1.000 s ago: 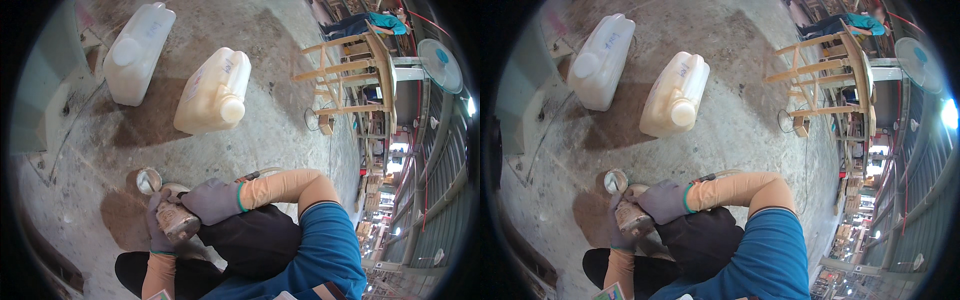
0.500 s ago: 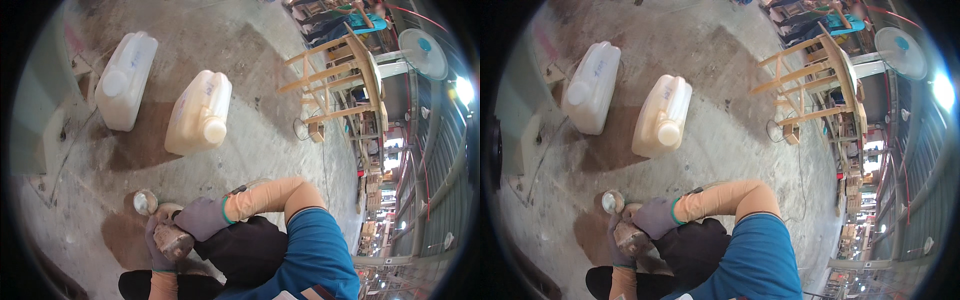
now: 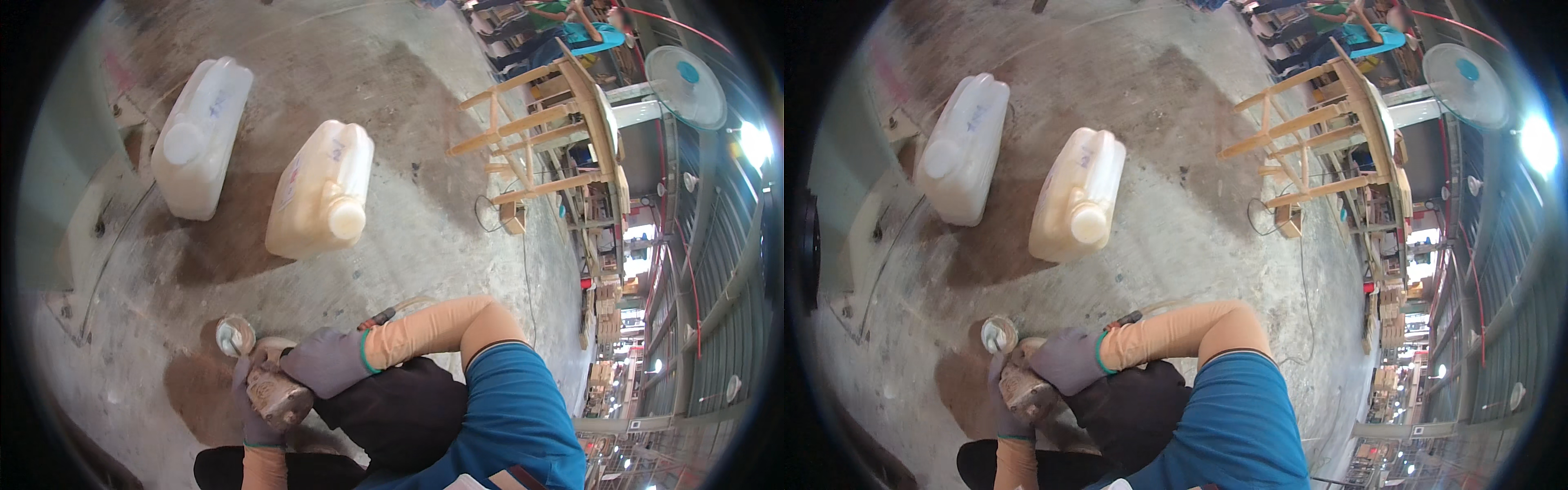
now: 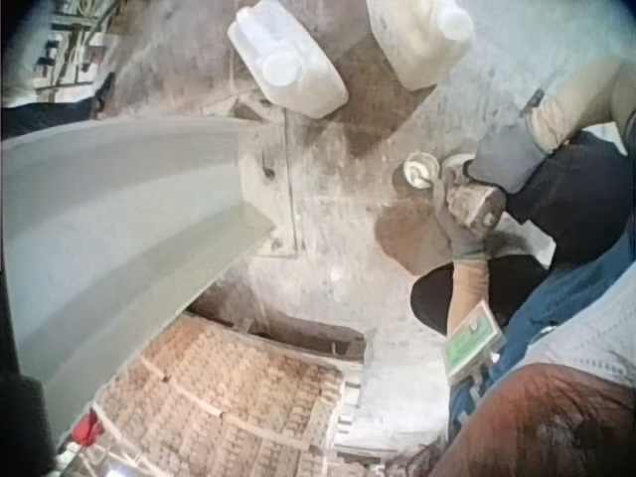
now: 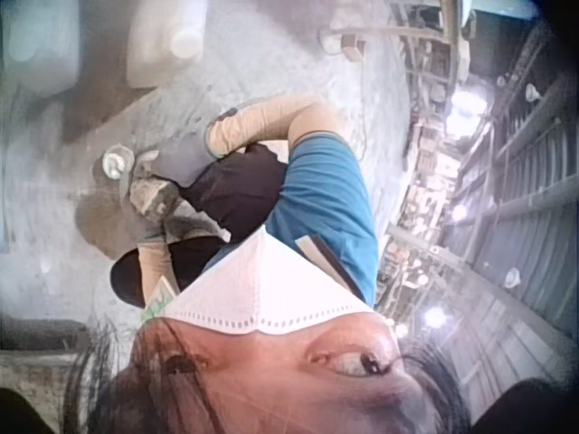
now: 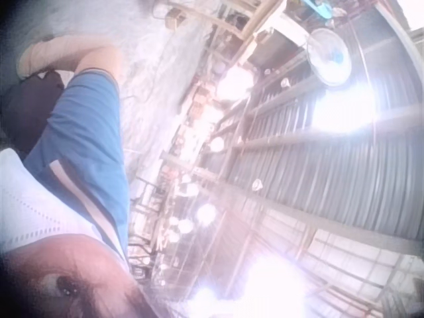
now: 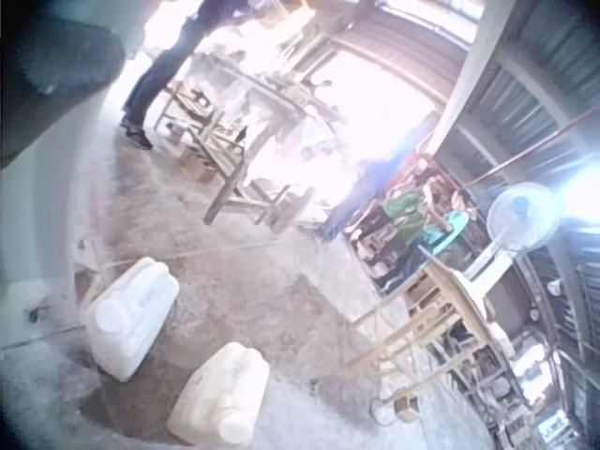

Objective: The person mixes a white liquid in a small cup using a power drill with a mixing attachment. After mixing, the person applies the liquid to small wooden pieces using a brush.

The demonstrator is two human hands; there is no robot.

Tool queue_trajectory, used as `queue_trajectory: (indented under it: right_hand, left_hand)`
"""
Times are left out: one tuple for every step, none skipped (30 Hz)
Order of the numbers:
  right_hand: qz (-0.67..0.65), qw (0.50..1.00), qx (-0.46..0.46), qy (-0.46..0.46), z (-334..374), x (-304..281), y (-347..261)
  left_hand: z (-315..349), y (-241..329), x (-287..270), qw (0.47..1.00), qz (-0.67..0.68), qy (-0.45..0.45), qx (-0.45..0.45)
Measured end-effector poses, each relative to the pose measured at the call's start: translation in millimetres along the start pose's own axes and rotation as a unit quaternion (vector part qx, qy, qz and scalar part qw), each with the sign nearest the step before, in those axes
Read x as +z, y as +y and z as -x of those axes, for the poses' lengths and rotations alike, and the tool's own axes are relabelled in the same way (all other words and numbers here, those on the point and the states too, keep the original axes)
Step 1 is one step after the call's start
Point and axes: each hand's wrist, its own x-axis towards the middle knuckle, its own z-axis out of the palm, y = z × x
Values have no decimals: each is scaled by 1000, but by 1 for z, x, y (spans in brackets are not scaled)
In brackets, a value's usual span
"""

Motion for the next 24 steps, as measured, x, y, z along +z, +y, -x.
queue_trajectory:
  right_hand:
    - [20, 1000, 18, 1, 0, -1, -2]
    - [15, 1000, -18, -6, 1, 1, 3]
    - [18, 1000, -23, -1, 1, 7, 5]
    - [20, 999, -29, 3, 1, 12, 8]
    - [22, 999, -34, 7, 2, 18, 11]
    - [22, 999, -9, 43, 3, 18, 7]
    - [22, 997, 17, 78, 4, 18, 2]
    - [21, 992, 43, 113, 5, 18, 0]
    - [20, 995, 34, 90, 4, 16, 3]
    - [19, 997, 26, 65, 0, 14, 8]
    - [18, 999, 19, 40, -1, 12, 12]
    - [11, 999, 27, 32, -2, 10, 11]
    - [6, 999, 35, 24, -1, 7, 9]
    - [1, 999, 43, 14, 0, 4, 9]
    - [-6, 999, 36, -7, -2, -1, 9]
    - [-17, 999, 19, -30, -5, -6, 9]
    - [-27, 998, -1, -55, -9, -13, 10]
    - [-52, 996, -17, -69, -10, -13, 14]
    - [-62, 995, -18, -73, -14, -10, 12]
    - [-74, 994, -19, -80, -13, -7, 14]
    - [-87, 992, -12, -91, -10, -2, 13]
    - [-50, 991, 24, -121, -6, -6, 7]
    - [-18, 993, 18, -115, -4, -1, 0]
    - [4, 992, 20, -125, -4, -4, -11]
  left_hand:
    - [2, 4, 3, 1000, -4, -12, 17]
    - [5, 9, 9, 1000, -24, 1, 1]
    - [6, 8, 8, 999, 38, -12, -26]
    - [7, 6, 6, 993, 100, -26, -54]
    - [7, 5, 5, 983, 162, -39, -83]
    - [6, 5, 6, 989, 133, -31, -65]
    - [5, 6, 8, 993, 103, -23, -49]
    - [2, 5, 11, 1000, 25, -15, -8]
    - [0, 5, 14, 998, -55, -3, 32]
    - [-2, 4, 18, 978, -183, 8, 96]
    - [-4, 1, 21, 939, -306, 19, 157]
    - [-7, 2, 19, 973, -207, 18, 100]
    - [-9, 2, 17, 994, -104, 17, 42]
    - [-15, -2, 12, 999, -34, -1, 4]
    - [-21, -5, 5, 999, 38, -13, -33]
    - [-27, -10, -4, 996, 70, -32, -46]
    - [-25, -12, -15, 995, 78, -51, -47]
    - [-21, -12, -21, 993, 84, -68, -57]
    - [-17, -7, -22, 994, 62, -72, -44]
    - [-14, -6, -17, 995, 45, -78, -36]
    - [-10, -6, -15, 996, 40, -66, -42]
    - [-3, -4, -11, 997, 34, -53, -44]
    - [6, -14, -16, 1000, 13, -14, -21]
    - [14, -25, -22, 1000, -10, 27, 0]
